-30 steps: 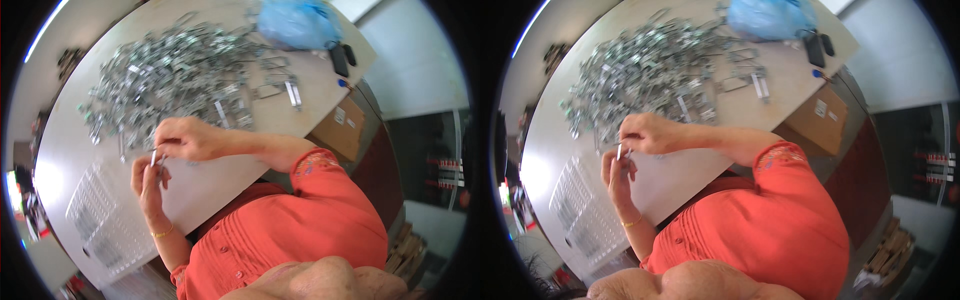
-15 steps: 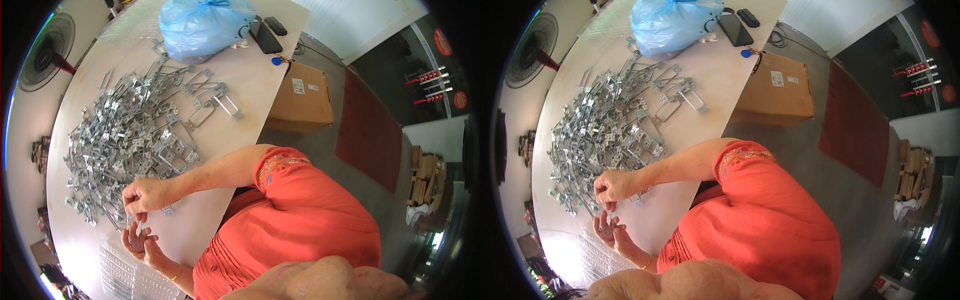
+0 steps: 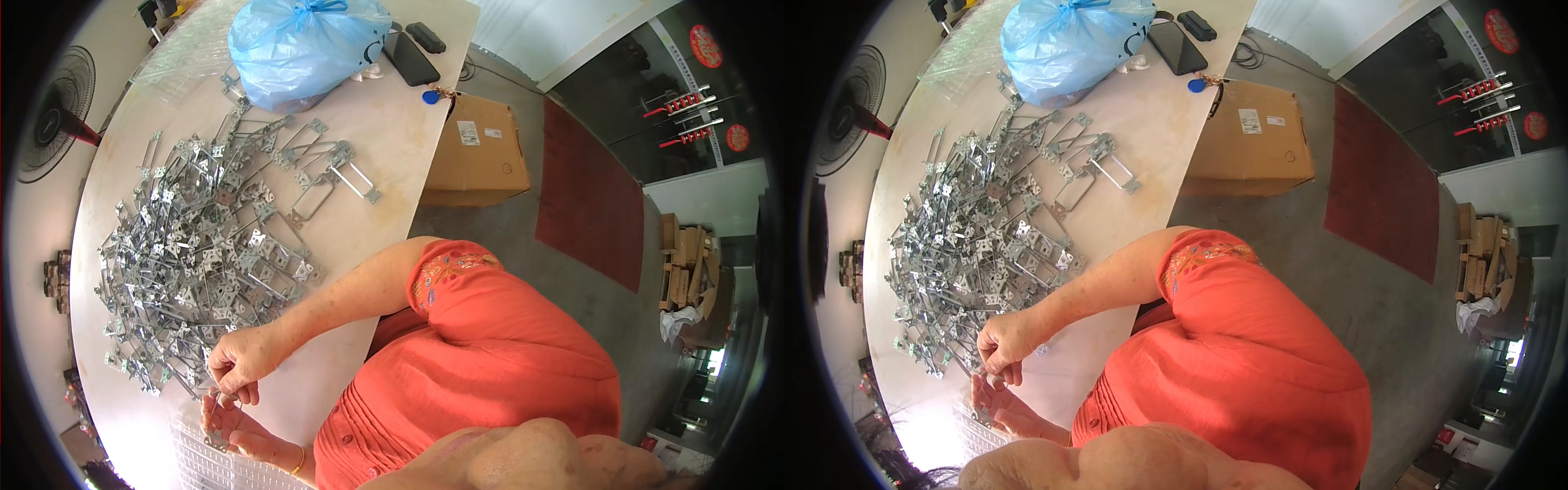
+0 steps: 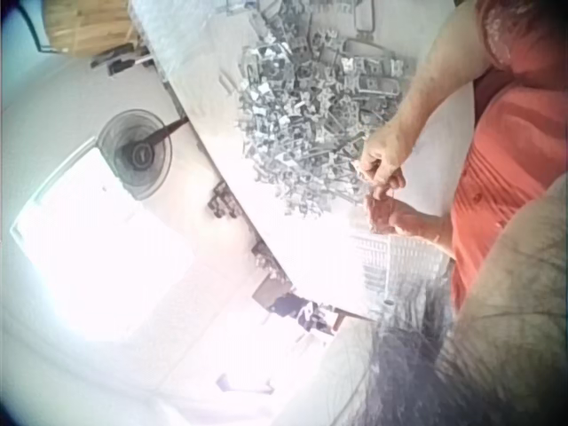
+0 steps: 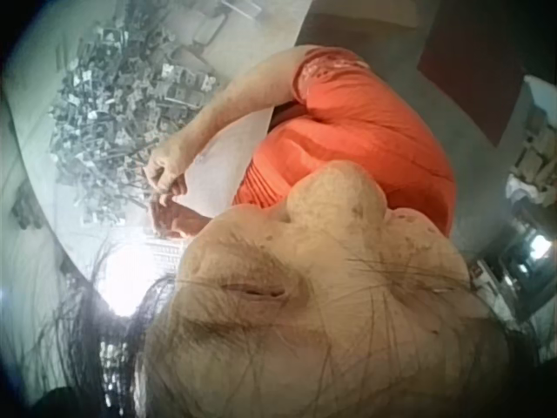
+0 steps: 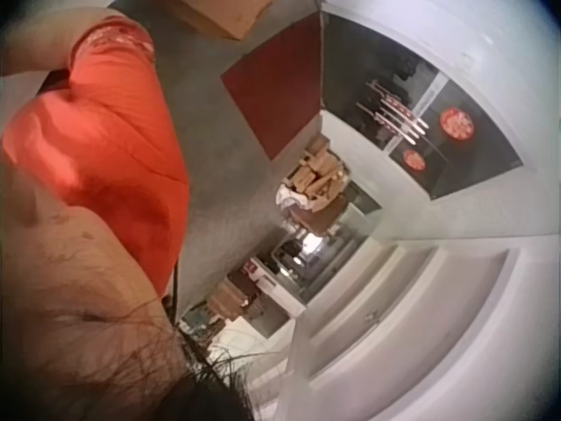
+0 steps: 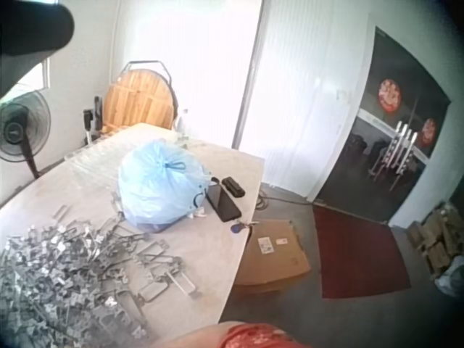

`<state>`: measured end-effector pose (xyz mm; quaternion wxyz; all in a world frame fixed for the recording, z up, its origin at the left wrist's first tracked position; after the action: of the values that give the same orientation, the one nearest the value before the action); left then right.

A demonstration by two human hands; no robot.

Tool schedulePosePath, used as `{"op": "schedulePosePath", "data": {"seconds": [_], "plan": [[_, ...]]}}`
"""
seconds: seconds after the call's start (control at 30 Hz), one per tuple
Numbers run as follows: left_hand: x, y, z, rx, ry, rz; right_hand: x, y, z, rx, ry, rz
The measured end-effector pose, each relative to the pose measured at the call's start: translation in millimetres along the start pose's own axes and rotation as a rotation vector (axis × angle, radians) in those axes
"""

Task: The person assembles metal hardware by connecting metal brackets and pins together by hand, placing the assembled pieces into compartments of a plastic tray.

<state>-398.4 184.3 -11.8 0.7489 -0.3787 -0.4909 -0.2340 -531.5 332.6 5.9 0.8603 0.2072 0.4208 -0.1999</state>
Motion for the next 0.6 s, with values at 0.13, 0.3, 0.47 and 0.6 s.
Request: {"op": "schedulePosePath", "data": {"seconds": [0.13, 0.3, 0.47, 0.6], "plan": [[1, -2, -3, 0.065, 0.054, -0.061, -5, 4, 2, 0.008, 0.074, -0.031], [3, -1, -4, 0.128, 0.062, -0.135, -11, 5, -5, 0.088, 0.252, -0.155], [5, 4, 4, 0.218, -0.037, -0.243, -21, 12, -2, 0.111, 0.358, -0.208], [2, 11, 18, 0.357, -0.105, -0.413, -9, 3, -3, 0.143, 0.431, -0.438]]}}
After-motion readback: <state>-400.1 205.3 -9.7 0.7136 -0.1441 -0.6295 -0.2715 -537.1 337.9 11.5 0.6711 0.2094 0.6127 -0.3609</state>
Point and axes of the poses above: each hand's wrist, its own y-axis away from the middle knuckle, its own z-axis out of the palm, x = y × z, the point moved 3 cm from there along -y, towards the middle knuckle, and after that the axes turned 15 degrees about x, right-handed, at the moved point
